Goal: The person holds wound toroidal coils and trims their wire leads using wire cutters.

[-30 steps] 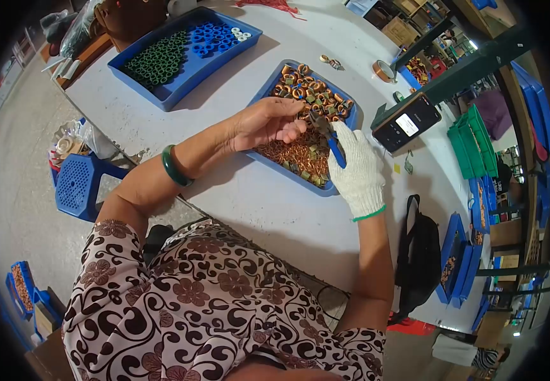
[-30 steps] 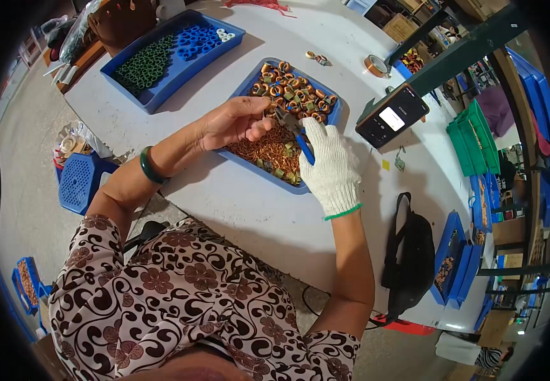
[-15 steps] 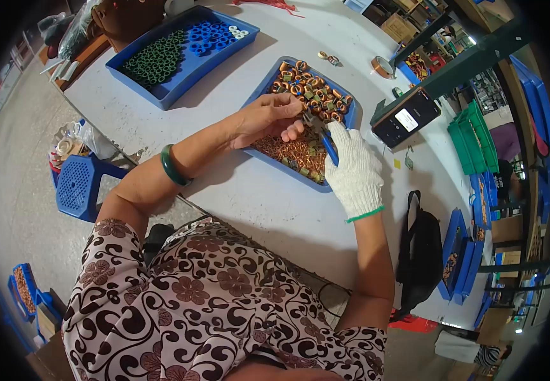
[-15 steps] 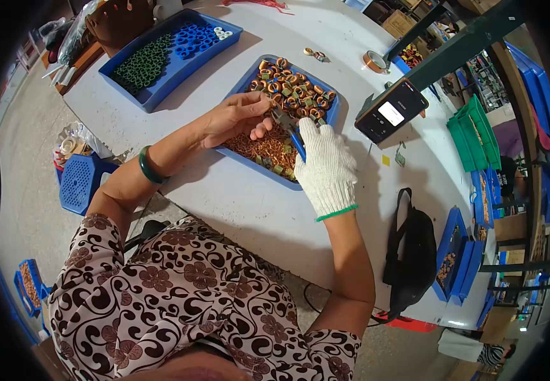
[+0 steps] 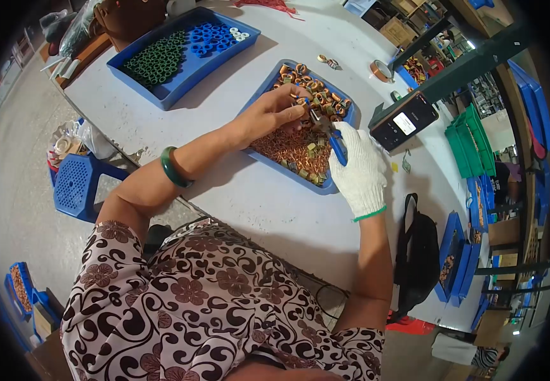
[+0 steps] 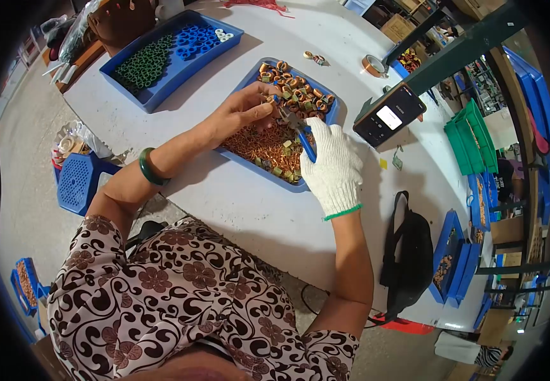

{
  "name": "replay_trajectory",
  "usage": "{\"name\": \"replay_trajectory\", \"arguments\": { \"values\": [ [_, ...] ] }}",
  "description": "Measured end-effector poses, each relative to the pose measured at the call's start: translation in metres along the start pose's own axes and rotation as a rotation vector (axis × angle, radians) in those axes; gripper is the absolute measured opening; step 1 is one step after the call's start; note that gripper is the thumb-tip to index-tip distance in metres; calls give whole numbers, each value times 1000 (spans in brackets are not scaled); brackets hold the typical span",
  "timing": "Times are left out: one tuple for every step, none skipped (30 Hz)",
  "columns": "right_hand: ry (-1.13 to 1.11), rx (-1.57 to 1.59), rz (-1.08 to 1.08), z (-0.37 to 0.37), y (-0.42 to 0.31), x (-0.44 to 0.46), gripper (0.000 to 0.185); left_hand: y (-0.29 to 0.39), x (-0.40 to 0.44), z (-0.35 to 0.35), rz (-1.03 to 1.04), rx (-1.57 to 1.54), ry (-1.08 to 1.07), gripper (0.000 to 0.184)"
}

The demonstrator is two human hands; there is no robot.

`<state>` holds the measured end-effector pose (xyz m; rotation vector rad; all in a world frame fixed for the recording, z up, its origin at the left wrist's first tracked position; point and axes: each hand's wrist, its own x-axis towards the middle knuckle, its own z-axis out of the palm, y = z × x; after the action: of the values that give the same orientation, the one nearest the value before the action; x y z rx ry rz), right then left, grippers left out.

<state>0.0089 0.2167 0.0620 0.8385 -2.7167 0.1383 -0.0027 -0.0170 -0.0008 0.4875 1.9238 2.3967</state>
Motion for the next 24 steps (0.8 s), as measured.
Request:
{"name": "replay_trajectory", "arguments": {
  "values": [
    [29,4,-12,3,2,-1,58,1,-1,1,3,16,3,32],
    [26,12,-9,4,1,0,58,3,-2,2,6,32,7,32],
    [23,21,-5,4,1,0,57,4,-2,3,9,49,11,32],
    [21,29,0,4,0,0,57,3,-2,3,6,49,9,32],
    [27,34,0,5,0,0,57,2,-1,3,2,49,7,32],
    [33,39,1,7,1,0,57,1,-1,3,-1,49,4,32],
    [38,45,3,8,1,0,57,0,-1,3,5,57,-8,31],
    [35,55,3,9,1,0,57,-1,0,3,11,66,-20,31],
    [33,66,4,9,1,0,56,-1,-1,2,16,74,-32,31],
    [30,77,5,10,2,0,56,-1,-1,1,-1,83,-35,31],
    [31,86,7,11,2,0,55,0,-1,0,-18,92,-39,30],
    [31,94,9,12,2,0,55,0,-1,0,-35,100,-41,30],
    [31,102,10,13,2,0,55,0,-1,-1,-34,96,-45,30],
    [54,98,8,14,2,0,51,0,-1,0,-32,93,-49,31],
    [78,94,7,14,1,0,48,1,-1,0,-30,91,-53,31],
    [102,90,5,14,0,0,45,2,-1,1,-38,87,-37,30],
    [80,82,5,14,1,0,48,4,-2,4,-45,82,-22,29],
    [58,75,6,14,2,0,51,5,-3,6,-54,78,-7,29],
    [36,67,6,14,3,0,54,5,-3,6,-53,82,-6,29],
    [34,57,3,15,4,0,54,5,-3,6,-53,85,-5,29],
    [31,46,0,15,4,-1,55,5,-3,6,-52,88,-3,29],
    [28,35,-2,16,4,-1,55,5,-3,6,-51,93,-10,29],
    [16,22,7,16,4,-1,55,4,-3,5,-50,98,-17,29],
    [3,8,17,16,3,0,56,3,-3,4,-49,102,-23,30]
  ]
}}
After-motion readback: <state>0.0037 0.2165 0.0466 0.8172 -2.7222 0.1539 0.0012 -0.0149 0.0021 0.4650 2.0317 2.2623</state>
